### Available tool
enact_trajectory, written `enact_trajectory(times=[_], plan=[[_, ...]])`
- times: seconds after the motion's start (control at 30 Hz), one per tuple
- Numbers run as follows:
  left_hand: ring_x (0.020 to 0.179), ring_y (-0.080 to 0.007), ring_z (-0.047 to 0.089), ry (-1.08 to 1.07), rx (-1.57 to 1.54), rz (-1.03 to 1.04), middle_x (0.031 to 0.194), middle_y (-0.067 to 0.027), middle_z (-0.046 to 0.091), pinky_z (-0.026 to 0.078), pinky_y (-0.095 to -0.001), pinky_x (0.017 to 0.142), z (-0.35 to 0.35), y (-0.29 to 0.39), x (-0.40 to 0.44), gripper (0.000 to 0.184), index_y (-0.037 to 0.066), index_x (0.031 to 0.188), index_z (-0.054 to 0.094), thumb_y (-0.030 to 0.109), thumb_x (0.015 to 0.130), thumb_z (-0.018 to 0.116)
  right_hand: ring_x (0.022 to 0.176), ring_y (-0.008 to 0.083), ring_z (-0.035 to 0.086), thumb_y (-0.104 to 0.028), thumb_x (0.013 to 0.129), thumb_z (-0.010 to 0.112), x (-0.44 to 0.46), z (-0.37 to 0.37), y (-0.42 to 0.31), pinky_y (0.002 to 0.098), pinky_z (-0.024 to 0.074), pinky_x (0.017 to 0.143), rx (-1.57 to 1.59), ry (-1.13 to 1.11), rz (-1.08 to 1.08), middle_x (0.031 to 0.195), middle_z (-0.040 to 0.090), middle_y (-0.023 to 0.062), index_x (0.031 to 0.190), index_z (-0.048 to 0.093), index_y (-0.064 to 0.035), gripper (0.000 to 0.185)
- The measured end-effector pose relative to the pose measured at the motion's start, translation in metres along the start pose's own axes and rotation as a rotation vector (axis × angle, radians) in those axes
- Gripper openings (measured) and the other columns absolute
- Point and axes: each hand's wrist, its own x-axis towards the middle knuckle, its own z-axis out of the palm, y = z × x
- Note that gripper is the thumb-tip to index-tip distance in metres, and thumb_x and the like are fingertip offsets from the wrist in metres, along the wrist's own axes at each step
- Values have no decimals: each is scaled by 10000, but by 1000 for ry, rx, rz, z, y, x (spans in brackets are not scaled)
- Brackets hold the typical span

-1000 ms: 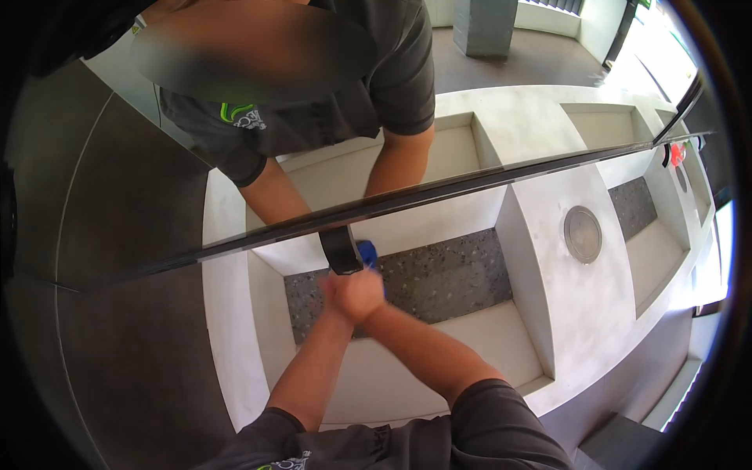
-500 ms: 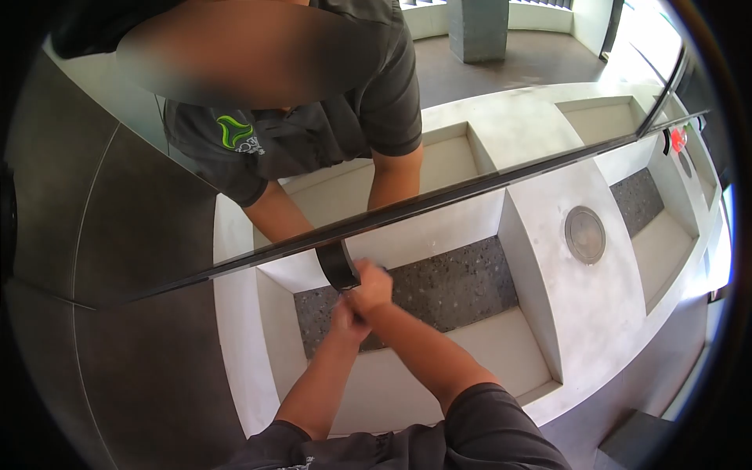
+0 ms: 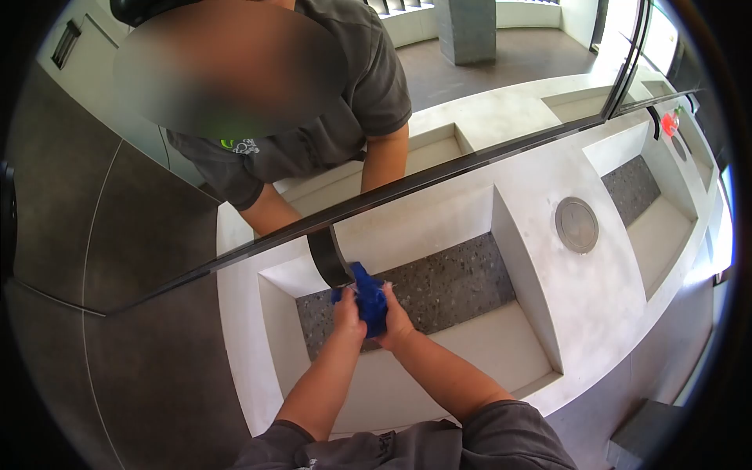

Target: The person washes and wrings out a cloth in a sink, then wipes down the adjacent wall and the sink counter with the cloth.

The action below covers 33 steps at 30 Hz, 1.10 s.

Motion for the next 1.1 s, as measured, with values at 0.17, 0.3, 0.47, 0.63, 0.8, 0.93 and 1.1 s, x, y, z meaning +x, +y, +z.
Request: enact_trajectory(times=[0.17,0.3,0.47,0.63,0.8,0.93,1.1], plan=[[921,-232,583,-323,998,75,1013,-97,590,453,-354,810,-20,8,14,505,85,1145,522,502,895,385,1043,232,525,-173,761,680,-17,34,-26,371,451,847,-310,97,-418,1162,520,117,1253,439,-106,553],[1176,-286,406,-481,134,-357,1245,-173,437,304,-522,962,-35,8,2,639,75,1306,310,551,882,357,945,206,573,76,714,563,7,28,-64,327,510,724,-492,265,-591,1102,554,126,1164,521,-61,472],[1176,-421,379,-363,-489,-495,1282,-225,391,274,-543,997,-61,-12,15,835,26,1304,306,683,792,364,921,302,544,27,608,589,-8,33,-9,367,449,808,-1427,108,-1072,958,581,119,871,644,-93,295],[1188,-440,360,-737,-663,-567,1287,-275,366,364,-520,967,-51,17,-1,912,-5,1310,291,660,728,514,918,300,533,-117,625,658,-70,59,50,391,455,791,-1713,-161,-1045,966,564,85,815,648,-131,191],[1093,-322,492,-903,-1079,-810,1162,-193,512,472,-406,855,-55,-18,34,695,5,1160,462,594,792,472,811,289,573,-256,698,649,-51,67,36,398,494,666,-1960,23,-973,866,578,69,759,642,-126,143],[1076,-208,524,-415,-388,-295,1170,-53,549,417,-362,921,-5,7,-36,388,111,1201,482,344,920,350,756,295,589,-335,730,618,19,49,-51,399,491,653,-1909,679,-808,804,596,107,686,633,-99,241],[1075,-257,510,-975,-647,-305,1214,-102,510,376,-406,958,-22,16,6,660,77,1179,481,621,859,290,900,305,555,-222,702,647,-8,52,-12,428,458,754,-1674,276,-1147,871,599,95,687,618,-83,143]])
